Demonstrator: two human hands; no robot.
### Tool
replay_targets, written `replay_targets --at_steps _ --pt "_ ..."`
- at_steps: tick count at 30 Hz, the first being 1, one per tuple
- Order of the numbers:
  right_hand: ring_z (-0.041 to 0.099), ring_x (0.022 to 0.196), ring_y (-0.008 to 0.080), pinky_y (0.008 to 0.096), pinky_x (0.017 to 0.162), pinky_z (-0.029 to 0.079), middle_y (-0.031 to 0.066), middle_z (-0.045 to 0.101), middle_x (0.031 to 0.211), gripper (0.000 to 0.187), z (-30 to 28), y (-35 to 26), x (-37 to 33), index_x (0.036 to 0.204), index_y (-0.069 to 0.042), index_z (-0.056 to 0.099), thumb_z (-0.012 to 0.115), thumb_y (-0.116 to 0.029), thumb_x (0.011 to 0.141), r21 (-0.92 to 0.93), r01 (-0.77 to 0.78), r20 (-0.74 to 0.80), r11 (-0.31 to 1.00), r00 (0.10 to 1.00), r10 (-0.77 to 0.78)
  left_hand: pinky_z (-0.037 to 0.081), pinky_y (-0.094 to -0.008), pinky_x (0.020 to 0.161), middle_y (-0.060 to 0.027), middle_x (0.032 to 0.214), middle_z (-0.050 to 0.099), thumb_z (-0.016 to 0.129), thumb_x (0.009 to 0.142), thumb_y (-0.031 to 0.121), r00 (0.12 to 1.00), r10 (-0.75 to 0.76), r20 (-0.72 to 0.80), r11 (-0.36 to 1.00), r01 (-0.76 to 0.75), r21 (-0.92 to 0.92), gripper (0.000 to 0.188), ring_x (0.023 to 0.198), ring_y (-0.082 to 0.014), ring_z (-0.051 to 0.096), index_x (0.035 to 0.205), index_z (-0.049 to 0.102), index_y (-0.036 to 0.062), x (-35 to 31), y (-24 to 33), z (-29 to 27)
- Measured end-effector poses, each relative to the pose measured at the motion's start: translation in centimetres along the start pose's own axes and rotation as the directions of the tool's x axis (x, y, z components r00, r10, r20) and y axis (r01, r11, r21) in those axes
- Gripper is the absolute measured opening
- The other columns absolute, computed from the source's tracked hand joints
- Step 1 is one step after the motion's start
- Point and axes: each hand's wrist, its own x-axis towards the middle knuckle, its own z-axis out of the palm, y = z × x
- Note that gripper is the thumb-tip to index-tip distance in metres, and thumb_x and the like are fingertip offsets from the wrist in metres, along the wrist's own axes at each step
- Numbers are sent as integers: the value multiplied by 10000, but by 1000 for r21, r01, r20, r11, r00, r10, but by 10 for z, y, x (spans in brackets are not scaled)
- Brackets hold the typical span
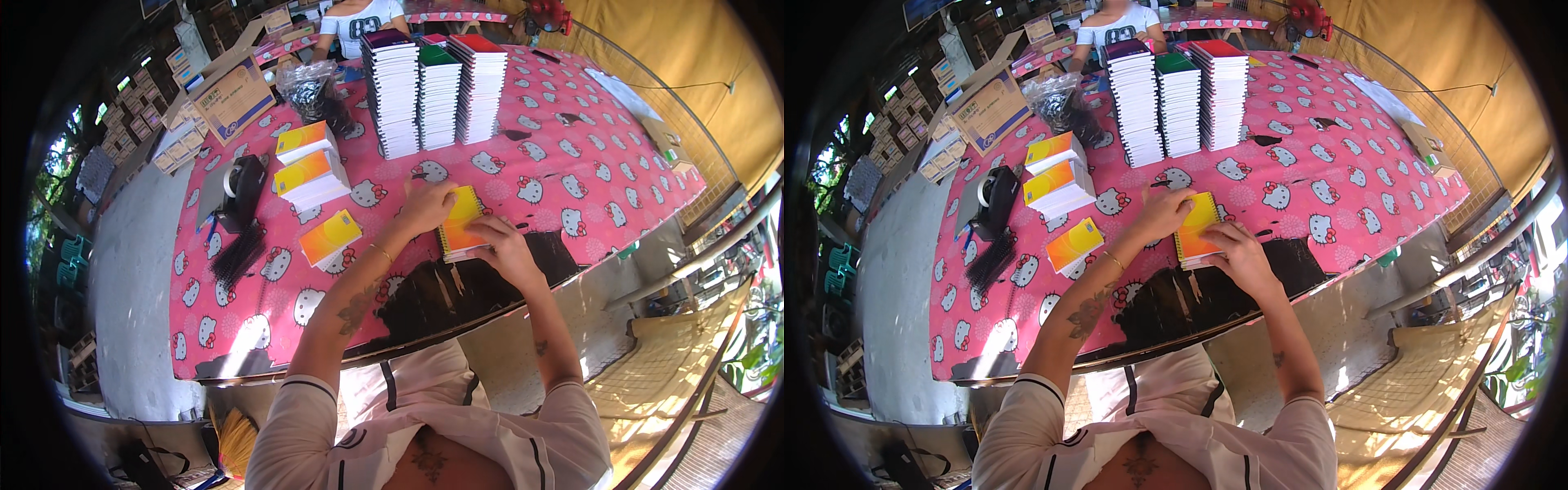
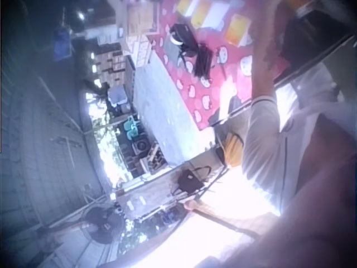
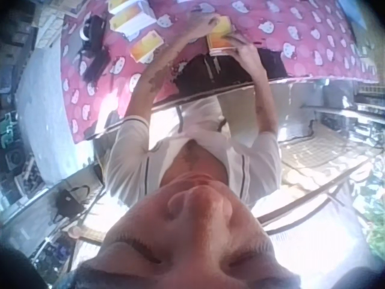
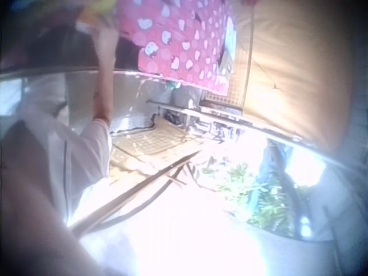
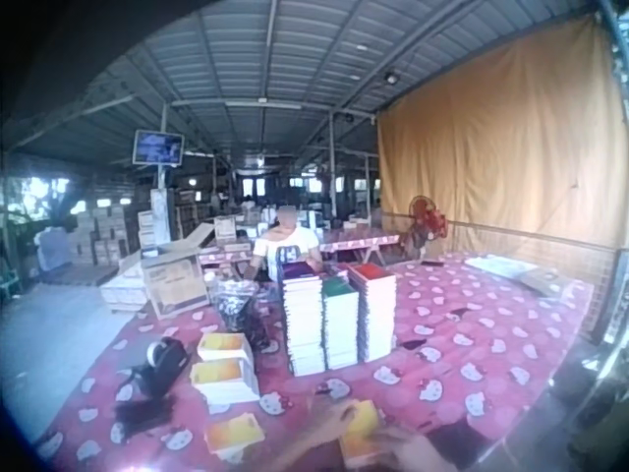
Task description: The person is inserting spiral wire coils into the pre-punched holes of small notebooks and aligning the pages.
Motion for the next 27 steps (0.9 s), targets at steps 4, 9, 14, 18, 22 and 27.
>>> replay_targets --at_steps 4,9,14,18,22,27 --pt "599 1055 332 433 922 504 78 647 1134 413 5 1 -4 1092 -64 679 821 -123 708 4 -46 -19 999 999 46 142 -711 1109 -160 1127 688 499 998 287 992 -56 115 998 53 29 346 1133 -325 623 1265 616 100 0 13 -8" --pt "546 1252 307 390 1048 446 130 578 1348 522 9 10 -4 1313 -88 620 792 -201 833 257 -111 -2 960 993 116 265 -551 1142 -228 1453 484 513 991 288 908 -153 -390 954 32 -299 503 1374 -343 452 1422 463 33 -27 3 16" --pt "250 1500 248 377 1207 190 165 275 1627 787 36 36 5 1599 -54 183 586 -367 1000 843 -515 315 155 706 634 356 -387 1111 -154 1483 453 542 942 237 717 -670 191 36 289 -957 609 1376 -259 434 1478 350 23 -64 41 41" --pt "237 1505 257 378 1208 186 163 259 1634 764 45 32 9 1602 -47 158 554 -319 1008 779 -612 442 136 690 574 347 -382 1116 -135 1412 486 535 912 190 839 -527 135 22 172 -985 627 1324 -236 459 1478 323 26 -65 60 39" --pt "239 1505 253 383 1206 192 160 280 1625 763 49 53 2 1600 -45 166 541 -369 1019 815 -569 442 113 736 513 334 -398 1134 -166 1428 483 583 935 283 844 -534 -41 390 203 -898 664 1332 -281 460 1496 333 29 -71 31 49" --pt "319 1460 255 392 1187 238 149 360 1574 656 10 22 -5 1541 -21 296 571 -299 1014 790 -330 -22 516 827 562 288 -486 1173 -301 1504 379 566 935 591 934 -332 -133 943 328 -49 799 1437 -440 313 1506 386 62 -123 -62 -63"
